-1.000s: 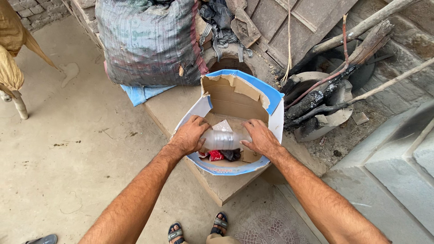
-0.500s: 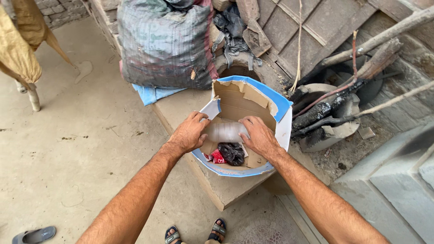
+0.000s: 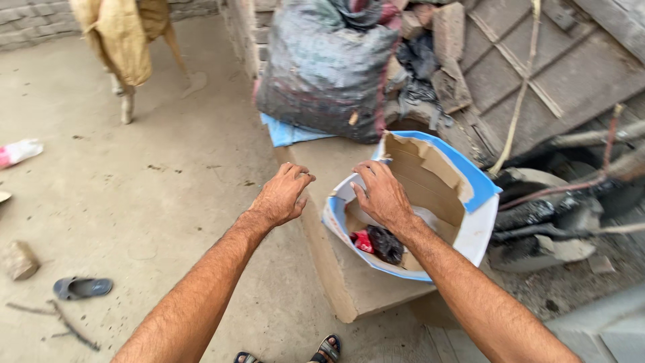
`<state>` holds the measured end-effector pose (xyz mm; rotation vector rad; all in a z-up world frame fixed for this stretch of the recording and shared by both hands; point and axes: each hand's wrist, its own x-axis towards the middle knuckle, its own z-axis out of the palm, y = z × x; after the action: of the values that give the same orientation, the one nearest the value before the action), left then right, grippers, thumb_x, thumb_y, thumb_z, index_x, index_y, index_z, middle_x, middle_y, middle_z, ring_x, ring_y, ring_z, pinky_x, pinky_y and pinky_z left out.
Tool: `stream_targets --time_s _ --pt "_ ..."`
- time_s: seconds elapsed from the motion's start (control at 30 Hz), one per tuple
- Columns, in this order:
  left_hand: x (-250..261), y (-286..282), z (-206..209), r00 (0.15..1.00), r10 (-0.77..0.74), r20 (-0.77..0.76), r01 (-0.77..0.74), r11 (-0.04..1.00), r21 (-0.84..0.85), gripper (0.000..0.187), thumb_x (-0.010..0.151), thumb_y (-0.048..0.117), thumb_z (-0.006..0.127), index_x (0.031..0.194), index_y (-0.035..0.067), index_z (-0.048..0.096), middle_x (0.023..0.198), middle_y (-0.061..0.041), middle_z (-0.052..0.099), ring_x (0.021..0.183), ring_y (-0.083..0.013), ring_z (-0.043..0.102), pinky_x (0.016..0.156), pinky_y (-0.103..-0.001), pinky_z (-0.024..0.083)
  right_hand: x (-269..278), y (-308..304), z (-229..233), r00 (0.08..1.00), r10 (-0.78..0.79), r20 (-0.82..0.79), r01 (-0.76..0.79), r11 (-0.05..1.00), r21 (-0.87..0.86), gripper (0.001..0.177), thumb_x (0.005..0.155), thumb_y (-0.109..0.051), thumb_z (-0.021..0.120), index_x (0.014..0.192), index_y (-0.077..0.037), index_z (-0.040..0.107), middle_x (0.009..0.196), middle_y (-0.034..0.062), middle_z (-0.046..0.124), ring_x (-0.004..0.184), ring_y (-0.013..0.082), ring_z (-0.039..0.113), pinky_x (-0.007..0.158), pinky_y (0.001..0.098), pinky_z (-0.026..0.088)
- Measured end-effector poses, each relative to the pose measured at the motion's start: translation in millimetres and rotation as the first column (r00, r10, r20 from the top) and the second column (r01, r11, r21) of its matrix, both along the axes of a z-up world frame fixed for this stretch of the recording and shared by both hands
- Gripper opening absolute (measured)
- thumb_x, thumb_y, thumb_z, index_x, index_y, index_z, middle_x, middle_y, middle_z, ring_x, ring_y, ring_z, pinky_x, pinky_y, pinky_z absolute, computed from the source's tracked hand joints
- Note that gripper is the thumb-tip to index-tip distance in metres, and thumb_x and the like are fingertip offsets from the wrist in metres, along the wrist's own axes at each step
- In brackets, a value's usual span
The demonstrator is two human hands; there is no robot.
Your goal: The person picks up a plastic bottle, a stick, and a sandal from the ground and places them into a cardboard box and a brick stove, then picks up a brick labeled "7UP" and holds it.
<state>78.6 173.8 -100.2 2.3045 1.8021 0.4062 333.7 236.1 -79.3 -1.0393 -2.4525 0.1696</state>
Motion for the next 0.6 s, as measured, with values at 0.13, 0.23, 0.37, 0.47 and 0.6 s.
stream_targets --time_s 0.13,0.23,0.37,0.47,0.6 --pt "-49.5 -27.2 3.0 0.997 0.074 -0.012 -0.074 0.996 0.045 0.052 0.084 0.015 0.077 0.133 0.012 0.059 0.142 -0.005 0.050 0.139 -0.0273 0.040 0.111 -0.043 0.048 -53.8 -1.7 -1.4 0.996 0.094 -0.005 -0.093 0.995 0.043 0.033 0.091 -0.019 0.072 0.120 -0.005 0.066 0.126 0.0149 0.061 0.123 0.0354 0.057 0.102 0.0487 0.050" --pt "-86.9 -56.9 6.1 0.987 0.162 -0.016 -0.161 0.987 0.003 0.052 0.085 0.015 0.075 0.135 0.013 0.059 0.143 -0.003 0.049 0.139 -0.0255 0.040 0.108 -0.043 0.051 -96.9 -13.2 -0.5 0.990 0.143 0.003 -0.143 0.989 0.034 0.032 0.092 -0.020 0.072 0.120 -0.005 0.065 0.127 0.0135 0.061 0.123 0.0347 0.057 0.102 0.0484 0.050" --pt "-143.8 -93.8 12.3 0.969 0.247 -0.029 -0.247 0.969 0.013 0.051 0.087 0.016 0.074 0.136 0.013 0.058 0.143 -0.003 0.049 0.139 -0.0254 0.040 0.108 -0.043 0.051 -166.3 -30.6 9.2 0.974 0.226 0.007 -0.226 0.974 0.031 0.033 0.092 -0.021 0.072 0.120 -0.006 0.064 0.129 0.0123 0.060 0.124 0.0345 0.057 0.101 0.0485 0.051" --pt "-187.3 -127.6 14.2 0.948 0.318 -0.031 -0.317 0.948 0.040 0.053 0.086 0.016 0.075 0.136 0.013 0.057 0.143 -0.004 0.048 0.140 -0.0255 0.039 0.109 -0.043 0.050 -220.1 -52.1 14.1 0.957 0.289 0.016 -0.289 0.957 0.010 0.033 0.093 -0.022 0.071 0.122 -0.006 0.064 0.130 0.0116 0.060 0.125 0.0331 0.057 0.102 0.0478 0.051" --pt "-243.2 -177.1 18.7 0.896 0.443 -0.012 -0.443 0.896 -0.037 0.054 0.089 0.017 0.073 0.140 0.016 0.054 0.145 -0.003 0.047 0.142 -0.0226 0.039 0.109 -0.042 0.050 -294.1 -84.9 18.7 0.929 0.366 0.054 -0.366 0.931 -0.010 0.034 0.094 -0.023 0.070 0.123 -0.007 0.064 0.130 0.0109 0.059 0.126 0.0317 0.056 0.101 0.0461 0.051"
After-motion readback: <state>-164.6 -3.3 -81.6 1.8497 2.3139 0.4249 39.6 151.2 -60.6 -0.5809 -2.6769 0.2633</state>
